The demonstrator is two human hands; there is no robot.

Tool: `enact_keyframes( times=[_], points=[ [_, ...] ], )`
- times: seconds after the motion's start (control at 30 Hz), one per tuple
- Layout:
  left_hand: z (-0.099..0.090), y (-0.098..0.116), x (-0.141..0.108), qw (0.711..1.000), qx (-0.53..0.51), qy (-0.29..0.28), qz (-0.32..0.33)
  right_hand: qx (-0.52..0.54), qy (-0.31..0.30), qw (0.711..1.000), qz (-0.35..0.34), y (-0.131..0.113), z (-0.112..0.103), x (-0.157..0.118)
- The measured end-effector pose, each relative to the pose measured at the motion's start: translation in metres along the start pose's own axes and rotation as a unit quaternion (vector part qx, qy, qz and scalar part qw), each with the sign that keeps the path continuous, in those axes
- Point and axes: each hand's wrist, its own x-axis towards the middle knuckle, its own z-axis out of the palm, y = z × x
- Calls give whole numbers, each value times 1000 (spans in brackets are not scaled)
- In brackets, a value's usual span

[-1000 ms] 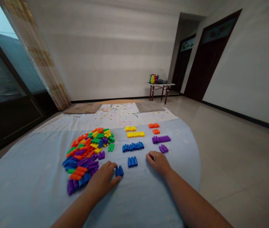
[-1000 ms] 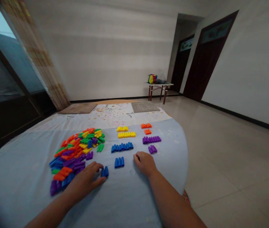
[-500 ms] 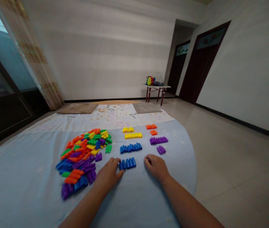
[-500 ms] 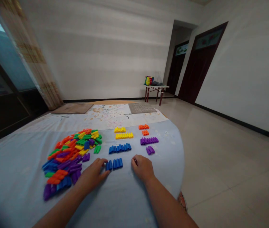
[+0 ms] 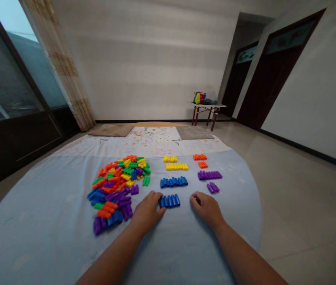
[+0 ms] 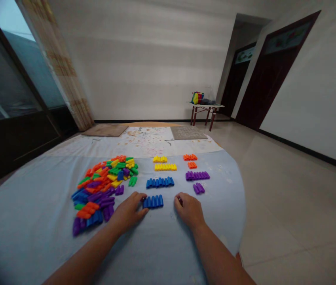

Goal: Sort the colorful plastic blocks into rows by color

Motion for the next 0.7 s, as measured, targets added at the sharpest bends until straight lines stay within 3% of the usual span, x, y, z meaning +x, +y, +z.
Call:
enact_keyframes(
  times=[0.17, 0.27, 0.37, 0.53, 0.7],
  points=[
    [-29, -25, -5, 998, -41, 41, 8, 11, -4, 1000, -3, 3, 2, 0],
    [-59, -48, -8, 997, 42, 61, 3, 15, -10, 1000, -4, 4, 1, 0],
    [-79, -68, -10, 989, 146, 20, -3, 16, -12, 1000, -4, 4, 1, 1],
    [-86, -75, -9, 984, 173, -27, -3, 17, -11, 1000, 0, 4, 1, 1],
    [-80, -61, -7, 990, 126, 68, 6, 19, -11, 1000, -2, 3, 1, 0]
  ],
)
